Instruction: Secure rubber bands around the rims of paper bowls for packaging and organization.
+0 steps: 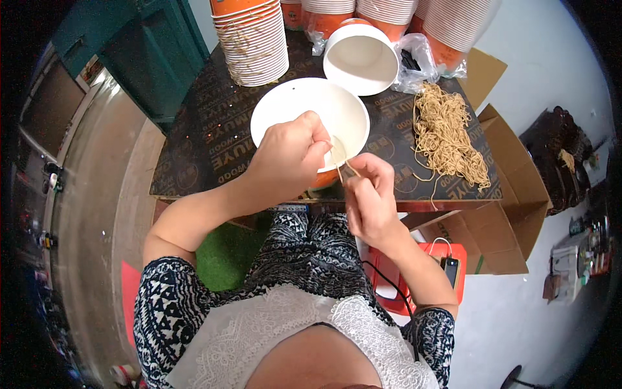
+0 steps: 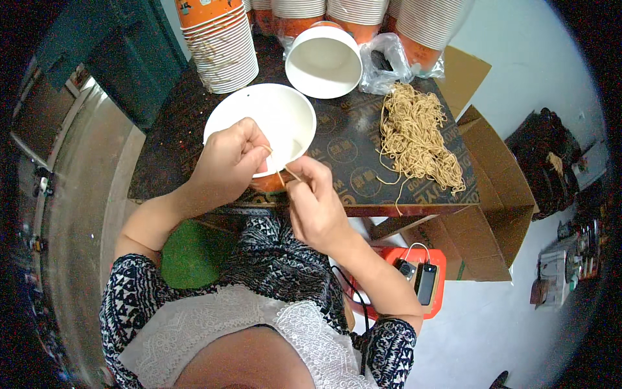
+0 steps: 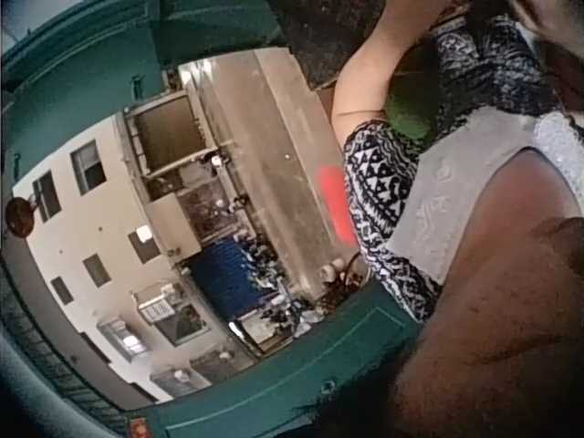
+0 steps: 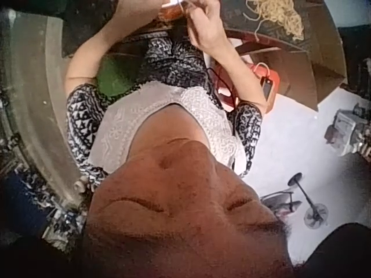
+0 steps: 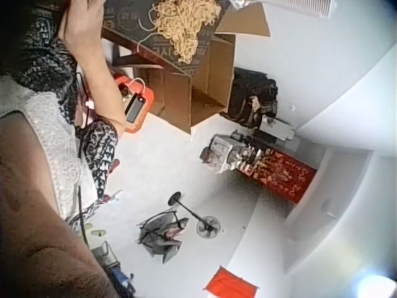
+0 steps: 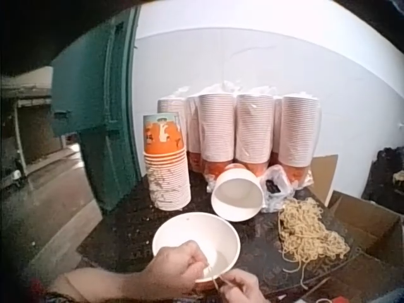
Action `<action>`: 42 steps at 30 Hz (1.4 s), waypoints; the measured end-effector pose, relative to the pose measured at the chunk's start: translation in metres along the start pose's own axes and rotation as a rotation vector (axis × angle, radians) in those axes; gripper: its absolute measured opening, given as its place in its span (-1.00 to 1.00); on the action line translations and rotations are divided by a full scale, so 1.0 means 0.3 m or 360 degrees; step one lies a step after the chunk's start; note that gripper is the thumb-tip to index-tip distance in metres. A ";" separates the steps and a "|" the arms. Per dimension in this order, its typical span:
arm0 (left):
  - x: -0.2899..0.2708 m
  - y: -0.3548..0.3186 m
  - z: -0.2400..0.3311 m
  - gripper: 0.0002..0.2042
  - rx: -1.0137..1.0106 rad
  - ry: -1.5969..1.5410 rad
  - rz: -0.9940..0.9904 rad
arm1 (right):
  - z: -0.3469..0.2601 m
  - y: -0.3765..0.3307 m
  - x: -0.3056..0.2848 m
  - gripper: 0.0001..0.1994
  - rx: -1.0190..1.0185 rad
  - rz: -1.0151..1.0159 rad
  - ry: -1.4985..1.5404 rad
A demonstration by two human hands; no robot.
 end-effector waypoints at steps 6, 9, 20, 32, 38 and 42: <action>-0.010 0.032 0.001 -0.92 -0.0048 0.0215 0.0048 | 0.008 0.005 -0.005 -0.73 -0.0327 0.0133 -0.0396; -0.005 0.030 0.016 -0.92 -0.0019 0.0347 0.0050 | -0.026 0.034 -0.029 -0.74 -0.0497 0.0034 -0.0657; -0.005 -0.042 0.092 -0.90 0.0999 0.0577 0.0341 | 0.100 0.076 -0.013 -0.92 0.1202 0.0305 0.0878; -0.007 -0.004 0.040 -0.89 0.0352 0.0130 0.0129 | 0.098 0.064 0.019 -0.92 0.1321 0.0221 0.1024; -0.005 0.007 0.030 -0.93 0.0366 0.0166 -0.0053 | 0.096 0.061 0.028 -0.89 0.1375 0.0224 0.1059; -0.001 0.008 0.028 -0.93 0.0313 0.0068 -0.0201 | 0.095 0.062 0.025 -0.86 0.1448 0.0238 0.1090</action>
Point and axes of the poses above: each hand's wrist, its own y-axis towards the middle knuckle, its own x-axis out of the palm, z = x × y, the point moved 5 cm from there along y, towards the middle knuckle, and after that the axes turned 2 degrees about z, right-handed, at the moved point
